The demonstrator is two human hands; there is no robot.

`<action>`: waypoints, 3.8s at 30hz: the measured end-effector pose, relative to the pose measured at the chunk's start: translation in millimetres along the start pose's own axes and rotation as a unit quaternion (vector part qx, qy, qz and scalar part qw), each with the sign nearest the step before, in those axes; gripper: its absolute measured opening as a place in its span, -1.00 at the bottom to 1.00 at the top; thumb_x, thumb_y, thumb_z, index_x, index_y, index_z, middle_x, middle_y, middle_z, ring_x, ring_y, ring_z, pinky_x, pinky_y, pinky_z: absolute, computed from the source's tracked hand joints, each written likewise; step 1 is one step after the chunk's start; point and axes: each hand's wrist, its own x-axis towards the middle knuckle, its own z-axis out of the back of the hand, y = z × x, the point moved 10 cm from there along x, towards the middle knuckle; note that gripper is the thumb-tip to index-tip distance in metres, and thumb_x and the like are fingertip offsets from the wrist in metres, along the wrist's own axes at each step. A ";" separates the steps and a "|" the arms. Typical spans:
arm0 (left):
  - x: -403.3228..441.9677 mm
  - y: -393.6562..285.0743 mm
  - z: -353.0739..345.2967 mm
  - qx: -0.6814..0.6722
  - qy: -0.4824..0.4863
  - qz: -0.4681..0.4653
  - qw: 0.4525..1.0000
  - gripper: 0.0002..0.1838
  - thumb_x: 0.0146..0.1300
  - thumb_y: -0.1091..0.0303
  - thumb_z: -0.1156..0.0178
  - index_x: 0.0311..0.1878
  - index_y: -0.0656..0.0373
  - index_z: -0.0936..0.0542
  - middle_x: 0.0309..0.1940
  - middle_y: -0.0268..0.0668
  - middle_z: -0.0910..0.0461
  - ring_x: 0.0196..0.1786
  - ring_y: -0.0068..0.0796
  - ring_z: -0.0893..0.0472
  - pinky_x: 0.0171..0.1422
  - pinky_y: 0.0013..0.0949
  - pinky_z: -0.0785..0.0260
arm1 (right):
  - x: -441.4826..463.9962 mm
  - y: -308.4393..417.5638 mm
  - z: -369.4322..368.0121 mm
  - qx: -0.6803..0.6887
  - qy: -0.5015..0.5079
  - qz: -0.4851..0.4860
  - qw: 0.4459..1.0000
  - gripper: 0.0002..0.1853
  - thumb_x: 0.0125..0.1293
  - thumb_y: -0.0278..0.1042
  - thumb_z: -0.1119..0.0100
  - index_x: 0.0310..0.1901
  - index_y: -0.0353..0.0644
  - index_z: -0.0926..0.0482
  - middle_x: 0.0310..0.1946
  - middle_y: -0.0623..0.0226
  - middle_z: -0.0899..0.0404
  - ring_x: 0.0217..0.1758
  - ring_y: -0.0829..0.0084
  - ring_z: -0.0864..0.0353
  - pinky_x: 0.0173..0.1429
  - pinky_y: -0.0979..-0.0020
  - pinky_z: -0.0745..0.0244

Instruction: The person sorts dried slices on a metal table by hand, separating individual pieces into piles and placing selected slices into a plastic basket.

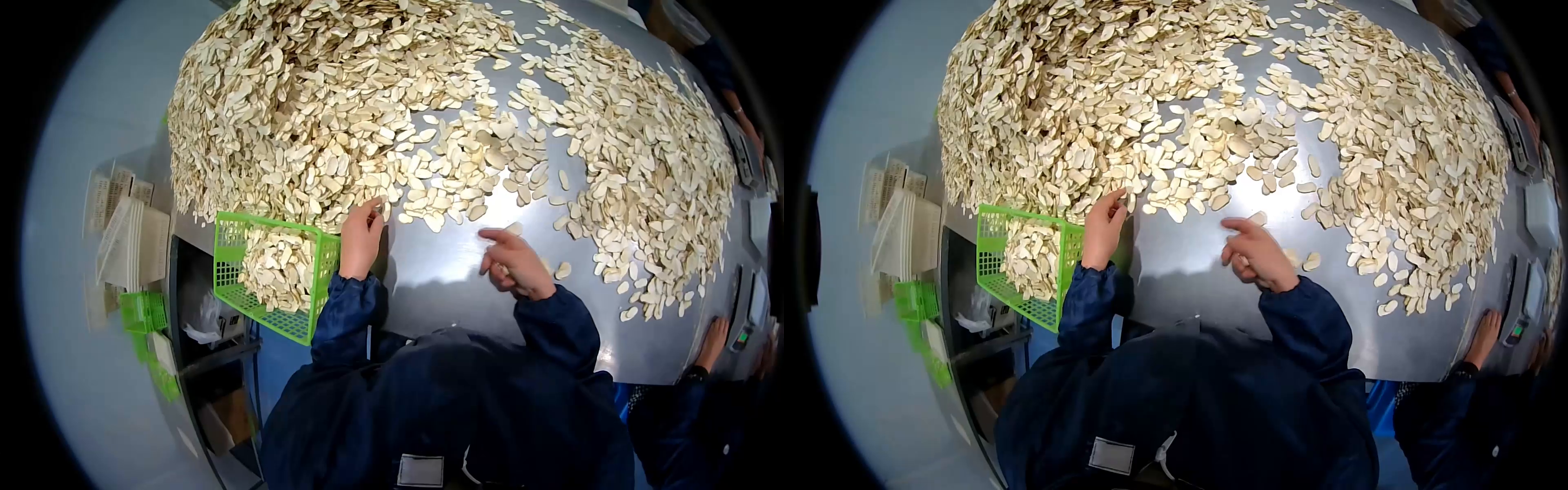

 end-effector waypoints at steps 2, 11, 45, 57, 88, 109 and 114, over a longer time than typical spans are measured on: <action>-5.9 -11.1 -2.6 -0.014 0.005 -0.010 1.000 -0.73 0.21 0.48 -0.14 -0.01 0.23 -0.61 -0.37 -0.11 -0.56 -0.34 -0.23 -0.56 -0.20 -0.28 -0.41 | -7.0 9.3 5.3 -0.035 0.002 0.036 0.999 -0.60 0.32 -0.52 0.09 0.19 -0.36 -0.35 -0.49 0.20 -0.55 -0.80 0.68 -0.19 -0.72 0.60 -0.01; -12.0 -125.7 -97.2 0.013 0.097 -0.183 0.978 -0.81 0.12 0.41 -0.26 -0.18 0.20 -0.57 -0.38 -0.18 -0.52 -0.30 -0.17 -0.55 -0.22 -0.25 -0.40 | -92.3 15.9 70.3 -0.288 -0.052 -0.047 0.955 -0.73 0.38 -0.54 0.12 0.03 -0.40 -0.50 -0.39 0.22 -0.60 -0.56 0.57 -0.58 -0.63 0.62 -0.37; -24.0 -42.5 -45.0 0.046 0.079 -0.081 0.992 -0.66 0.24 0.57 0.00 0.06 0.13 -0.57 -0.27 -0.06 -0.52 -0.19 -0.02 -0.52 -0.07 -0.18 -0.37 | 19.6 -50.0 -70.4 0.233 0.119 -0.121 0.958 -0.58 0.32 -0.45 -0.06 0.20 -0.23 -0.32 -0.34 0.36 -0.43 -0.57 0.71 -0.26 -0.70 0.70 -0.07; -14.7 -58.7 -57.5 0.009 0.088 -0.090 0.992 -0.61 0.24 0.52 -0.03 0.16 0.17 -0.50 -0.24 -0.08 -0.56 -0.16 -0.12 -0.55 0.00 -0.26 -0.39 | -8.3 42.1 37.1 0.243 -0.023 0.207 0.947 -0.59 0.42 -0.48 0.11 0.29 -0.23 -0.28 -0.37 0.35 -0.47 -0.67 0.70 -0.19 -0.73 0.68 -0.04; 42.8 -150.1 -136.5 0.065 0.107 -0.227 0.966 -0.72 0.08 0.40 -0.27 -0.11 0.19 -0.53 -0.32 -0.15 -0.52 -0.20 -0.10 -0.55 -0.15 -0.17 -0.41 | -11.3 42.5 65.9 0.193 -0.076 0.229 0.951 -0.69 0.38 -0.49 0.02 0.13 -0.28 -0.41 -0.39 0.28 -0.55 -0.62 0.65 -0.37 -0.67 0.64 -0.22; 4.7 -156.9 -169.3 0.056 0.346 -0.234 0.907 -0.75 0.22 0.37 -0.11 -0.05 0.08 -0.65 -0.24 -0.10 -0.52 -0.16 -0.02 -0.54 -0.09 -0.15 -0.40 | -10.5 28.5 34.0 0.207 0.008 0.124 0.970 -0.73 0.39 -0.41 -0.02 0.06 -0.33 -0.44 -0.33 0.28 -0.53 -0.58 0.65 -0.34 -0.69 0.66 -0.17; 38.1 -184.4 -177.5 0.074 0.289 -0.274 0.914 -0.73 0.20 0.41 -0.14 -0.03 0.11 -0.63 -0.22 -0.12 -0.53 -0.20 -0.06 -0.56 -0.11 -0.18 -0.41 | -9.7 40.1 67.5 0.260 -0.036 0.209 0.942 -0.74 0.40 -0.43 -0.01 0.04 -0.35 -0.45 -0.33 0.29 -0.53 -0.64 0.69 -0.33 -0.67 0.69 -0.17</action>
